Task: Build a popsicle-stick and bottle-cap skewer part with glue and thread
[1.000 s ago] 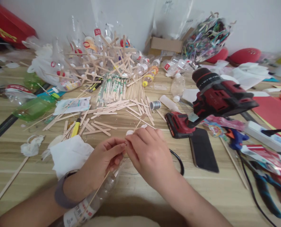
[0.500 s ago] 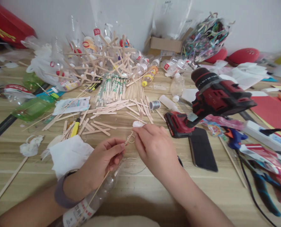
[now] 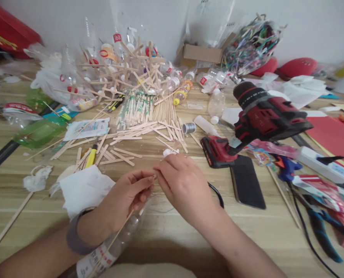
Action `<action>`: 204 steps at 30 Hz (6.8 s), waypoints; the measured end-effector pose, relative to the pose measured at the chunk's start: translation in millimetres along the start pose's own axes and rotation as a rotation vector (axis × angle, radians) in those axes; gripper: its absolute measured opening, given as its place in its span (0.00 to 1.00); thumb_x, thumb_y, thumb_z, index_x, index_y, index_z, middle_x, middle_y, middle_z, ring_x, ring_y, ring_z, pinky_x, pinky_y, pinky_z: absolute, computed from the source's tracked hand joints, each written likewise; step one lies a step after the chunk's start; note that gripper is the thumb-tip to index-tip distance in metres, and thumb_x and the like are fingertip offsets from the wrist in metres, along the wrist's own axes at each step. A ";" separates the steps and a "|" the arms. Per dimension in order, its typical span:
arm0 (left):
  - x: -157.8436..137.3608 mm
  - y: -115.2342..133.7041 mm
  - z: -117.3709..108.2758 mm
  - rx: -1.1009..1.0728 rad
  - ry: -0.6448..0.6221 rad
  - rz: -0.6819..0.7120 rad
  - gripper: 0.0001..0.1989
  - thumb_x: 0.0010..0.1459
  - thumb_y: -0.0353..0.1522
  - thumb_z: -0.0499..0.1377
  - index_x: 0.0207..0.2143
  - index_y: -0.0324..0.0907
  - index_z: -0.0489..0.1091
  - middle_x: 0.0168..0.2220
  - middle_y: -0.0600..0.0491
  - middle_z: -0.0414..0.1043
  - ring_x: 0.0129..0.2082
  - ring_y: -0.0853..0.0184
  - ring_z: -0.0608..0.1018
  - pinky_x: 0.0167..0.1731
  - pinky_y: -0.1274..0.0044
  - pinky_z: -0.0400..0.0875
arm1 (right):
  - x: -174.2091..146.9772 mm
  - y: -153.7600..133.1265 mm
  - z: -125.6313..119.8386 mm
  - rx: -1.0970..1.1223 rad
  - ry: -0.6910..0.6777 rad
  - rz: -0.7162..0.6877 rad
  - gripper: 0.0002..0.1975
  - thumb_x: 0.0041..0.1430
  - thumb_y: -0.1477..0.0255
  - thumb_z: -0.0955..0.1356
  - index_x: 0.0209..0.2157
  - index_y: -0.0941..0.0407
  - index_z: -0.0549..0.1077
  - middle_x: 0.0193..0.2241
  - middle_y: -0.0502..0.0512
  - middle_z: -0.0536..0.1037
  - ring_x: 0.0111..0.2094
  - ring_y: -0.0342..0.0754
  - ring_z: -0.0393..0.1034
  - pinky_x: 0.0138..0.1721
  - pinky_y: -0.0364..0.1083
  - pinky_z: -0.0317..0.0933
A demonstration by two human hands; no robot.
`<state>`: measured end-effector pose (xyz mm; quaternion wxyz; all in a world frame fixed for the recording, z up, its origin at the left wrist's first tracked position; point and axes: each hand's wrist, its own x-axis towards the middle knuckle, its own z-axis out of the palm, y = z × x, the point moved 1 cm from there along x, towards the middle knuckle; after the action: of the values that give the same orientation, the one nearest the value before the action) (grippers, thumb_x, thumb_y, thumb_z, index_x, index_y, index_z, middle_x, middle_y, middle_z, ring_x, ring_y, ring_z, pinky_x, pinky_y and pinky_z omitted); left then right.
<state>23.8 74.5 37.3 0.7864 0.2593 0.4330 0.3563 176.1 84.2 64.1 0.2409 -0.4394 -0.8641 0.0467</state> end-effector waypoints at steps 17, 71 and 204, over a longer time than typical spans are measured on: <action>0.2 -0.5 0.4 0.055 0.013 0.004 0.17 0.45 0.43 0.67 0.27 0.40 0.69 0.15 0.62 0.61 0.14 0.78 0.57 0.13 0.81 0.45 | 0.9 -2.6 -0.7 -0.122 0.016 -0.054 0.10 0.65 0.74 0.62 0.30 0.58 0.71 0.28 0.56 0.74 0.31 0.51 0.68 0.33 0.49 0.58; -4.8 7.5 -3.1 -0.098 0.032 0.043 0.10 0.50 0.36 0.64 0.25 0.40 0.67 0.16 0.63 0.58 0.14 0.80 0.56 0.12 0.87 0.46 | -11.2 -5.6 24.1 -0.190 0.370 -0.211 0.04 0.63 0.77 0.66 0.40 0.56 0.72 0.28 0.54 0.77 0.28 0.48 0.67 0.30 0.48 0.56; -4.0 15.5 -7.2 0.013 0.124 -0.055 0.09 0.55 0.35 0.58 0.25 0.40 0.66 0.14 0.65 0.50 0.12 0.80 0.48 0.12 0.85 0.40 | -8.5 40.8 -29.1 0.358 -0.348 0.110 0.17 0.65 0.62 0.64 0.52 0.55 0.69 0.46 0.58 0.78 0.44 0.51 0.74 0.42 0.47 0.67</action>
<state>10.8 81.6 46.8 0.7659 0.2299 0.4901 0.3469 223.6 98.6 74.5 0.1598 -0.4217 -0.8452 0.2869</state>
